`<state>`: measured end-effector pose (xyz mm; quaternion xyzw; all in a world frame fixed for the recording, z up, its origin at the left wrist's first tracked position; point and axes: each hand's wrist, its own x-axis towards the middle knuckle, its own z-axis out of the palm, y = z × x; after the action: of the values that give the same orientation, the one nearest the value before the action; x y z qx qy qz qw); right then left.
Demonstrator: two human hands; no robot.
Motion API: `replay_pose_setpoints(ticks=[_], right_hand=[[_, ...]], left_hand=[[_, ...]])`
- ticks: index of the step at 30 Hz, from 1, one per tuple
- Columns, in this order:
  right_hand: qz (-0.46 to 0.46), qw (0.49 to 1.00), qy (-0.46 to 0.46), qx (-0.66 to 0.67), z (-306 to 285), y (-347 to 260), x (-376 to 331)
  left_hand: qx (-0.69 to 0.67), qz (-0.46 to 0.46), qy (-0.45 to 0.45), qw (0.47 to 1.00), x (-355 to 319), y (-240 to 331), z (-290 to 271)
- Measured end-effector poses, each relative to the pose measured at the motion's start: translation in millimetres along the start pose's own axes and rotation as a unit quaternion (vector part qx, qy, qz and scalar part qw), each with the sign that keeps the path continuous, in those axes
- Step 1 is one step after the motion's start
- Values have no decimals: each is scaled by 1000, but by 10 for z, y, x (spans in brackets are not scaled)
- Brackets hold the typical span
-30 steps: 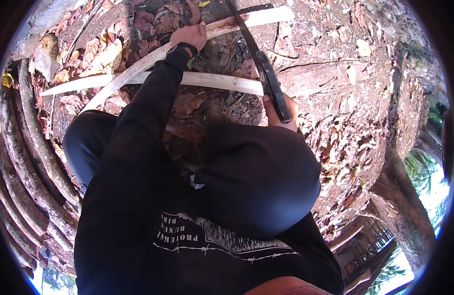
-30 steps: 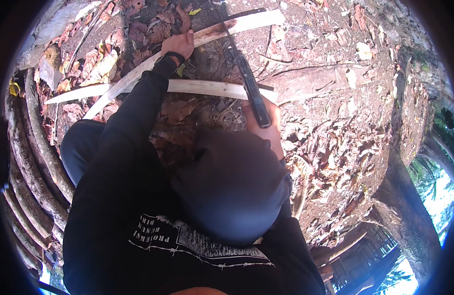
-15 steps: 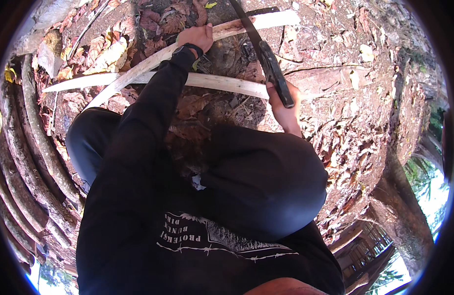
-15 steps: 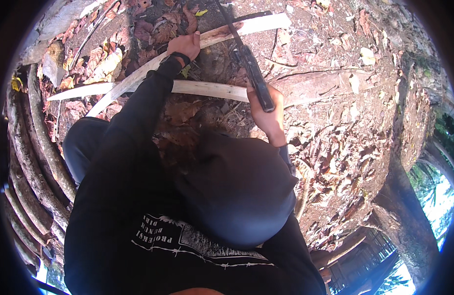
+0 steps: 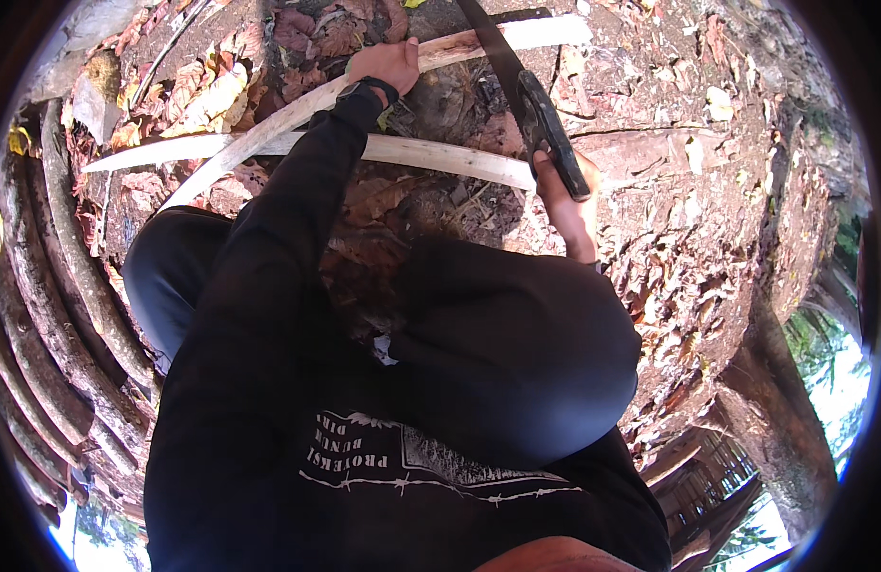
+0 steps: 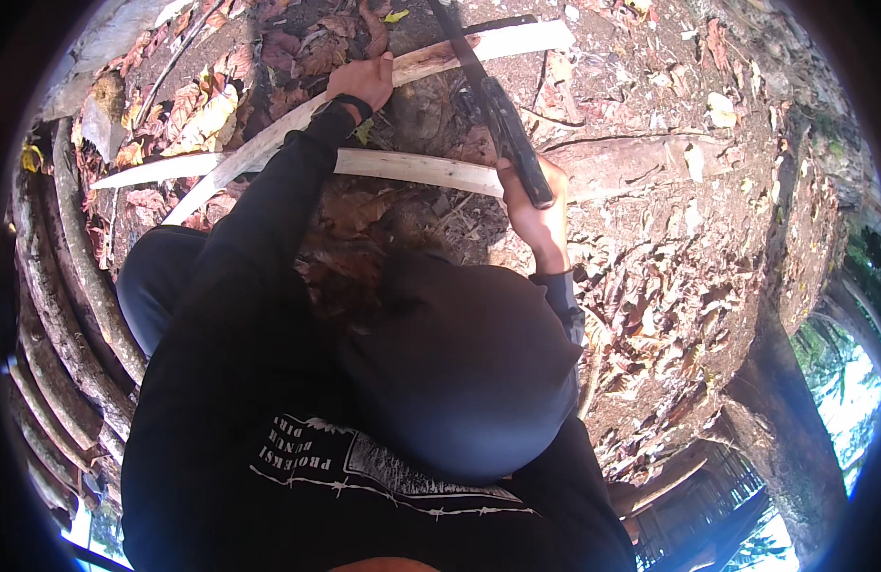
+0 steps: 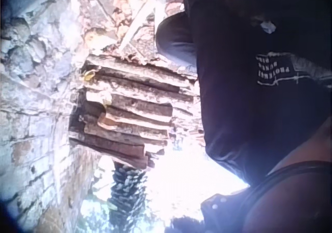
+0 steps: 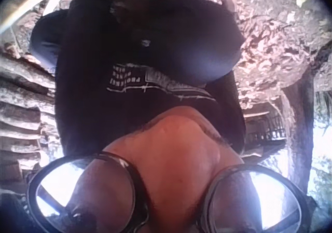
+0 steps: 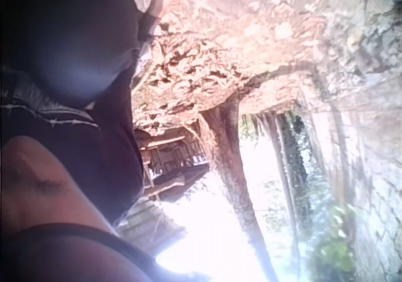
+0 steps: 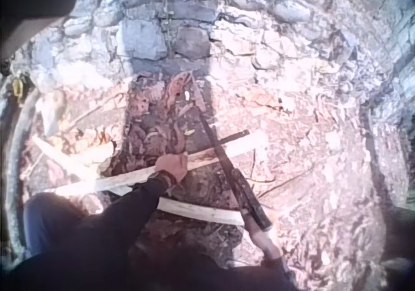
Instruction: The person sits on the ground and uses a hand saw to cut a piece of light-colored wood into smaller sections. They hold the wood steady with one hand while sawing with the other, periodically adjusting the wood's position to complete the cuts.
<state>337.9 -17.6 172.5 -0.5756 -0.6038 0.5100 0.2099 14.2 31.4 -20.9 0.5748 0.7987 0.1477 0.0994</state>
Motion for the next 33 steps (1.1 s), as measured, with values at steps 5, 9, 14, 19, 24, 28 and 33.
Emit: replay_pose_setpoints(ticks=[5, 9, 14, 19, 24, 28, 33], right_hand=[[-27, 999, 1, -23, -193, 149, -431], [-27, 999, 14, -34, -392, 6, -817], [-30, 999, 11, -6, -31, 210, -223], [-18, 1000, 9, -16, 42, 47, -133], [-18, 998, 37, -47, -366, 13, -871], [21, 999, 25, -39, -308, -75, -719], [-37, 999, 0, 19, 49, 289, 60]], left_hand=[[-1, -21, -4, 1000, 10, 10, -4], [-16, -17, -12, 1000, -30, 63, -97], [-16, 14, 12, 1000, -2, 9, 40], [-26, -4, 22, 999, -54, 19, 14], [-27, -6, 35, 999, -13, 40, -4], [-19, -3, 22, 1000, -64, -50, 44], [-12, -8, -4, 1000, 60, -13, 39]])
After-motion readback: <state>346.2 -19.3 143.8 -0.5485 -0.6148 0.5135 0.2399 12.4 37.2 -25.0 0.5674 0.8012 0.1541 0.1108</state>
